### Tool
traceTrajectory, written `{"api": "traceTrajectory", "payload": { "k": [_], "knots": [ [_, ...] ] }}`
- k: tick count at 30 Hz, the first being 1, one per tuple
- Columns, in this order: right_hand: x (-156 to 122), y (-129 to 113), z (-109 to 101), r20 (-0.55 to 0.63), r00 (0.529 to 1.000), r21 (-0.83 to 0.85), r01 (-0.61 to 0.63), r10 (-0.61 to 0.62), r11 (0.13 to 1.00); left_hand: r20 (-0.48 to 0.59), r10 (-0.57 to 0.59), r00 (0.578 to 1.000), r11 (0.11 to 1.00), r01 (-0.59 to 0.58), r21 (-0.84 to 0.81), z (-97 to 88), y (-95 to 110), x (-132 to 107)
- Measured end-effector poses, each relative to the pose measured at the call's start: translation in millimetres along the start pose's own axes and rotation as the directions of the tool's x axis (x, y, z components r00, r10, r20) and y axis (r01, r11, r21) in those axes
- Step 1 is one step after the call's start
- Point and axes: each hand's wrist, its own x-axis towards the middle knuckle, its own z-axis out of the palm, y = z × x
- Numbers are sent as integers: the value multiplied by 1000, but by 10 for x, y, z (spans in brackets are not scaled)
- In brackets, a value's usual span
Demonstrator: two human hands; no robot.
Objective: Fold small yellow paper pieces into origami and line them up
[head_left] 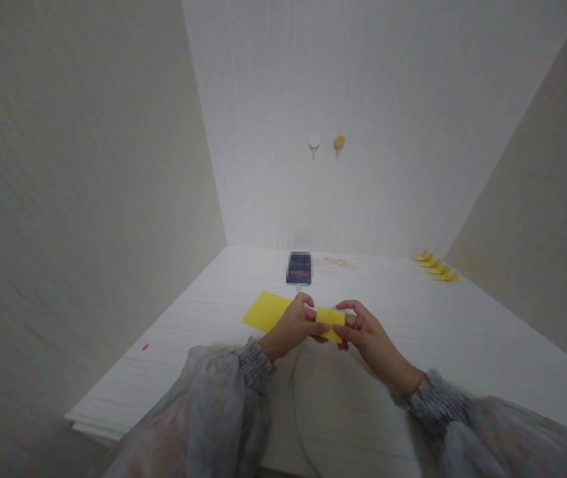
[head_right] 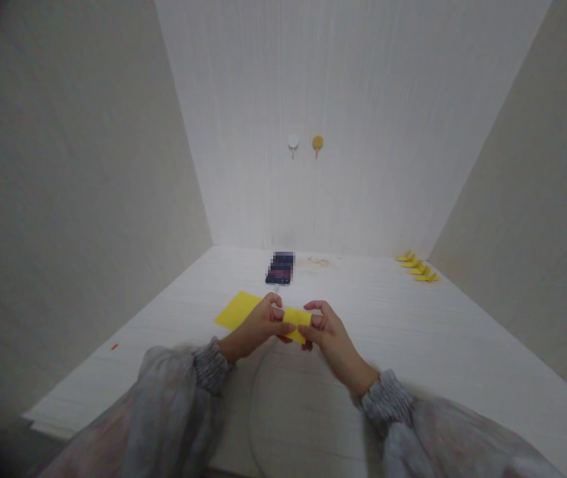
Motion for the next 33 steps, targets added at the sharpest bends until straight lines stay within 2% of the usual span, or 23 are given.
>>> {"api": "traceTrajectory", "payload": {
  "k": [4, 8, 13, 19, 24, 26, 30, 33],
  "knots": [
    [2, -20, 7, -24, 999, -23, -35, 34, 999, 45, 12, 999, 1000, -13, 6, 0, 7, 4],
    [19, -24, 23, 13, 997, -98, -72, 74, 993, 77, -5, 997, 1000, 3, 16, -11, -22, 27],
    [2, -46, 37, 65, 998, -131, -17, 26, 991, 115, -27, 993, 1000, 27, 4, -9, -27, 34],
    [2, -8, -25, -19, 1000, -16, -9, 8, 1000, 163, -38, 986, 995, 53, -86, -16, 51, -2],
    [11, -7, -90, -30, 1000, -62, -11, 9, 998, 224, -12, 974, 994, 37, -108, -62, 74, -2],
    [19, -29, -118, -43, 999, -102, 8, -13, 995, 197, 3, 980, 993, 20, -114, -75, 74, 7],
    [52, -58, -185, -132, 986, -221, 74, -105, 972, 33, 9, 999, 994, -5, -109, -81, 68, 22],
    [59, -49, -213, -173, 957, -366, 157, -233, 917, -36, -59, 998, 993, 55, -105, -70, 58, 21]
  ]
}}
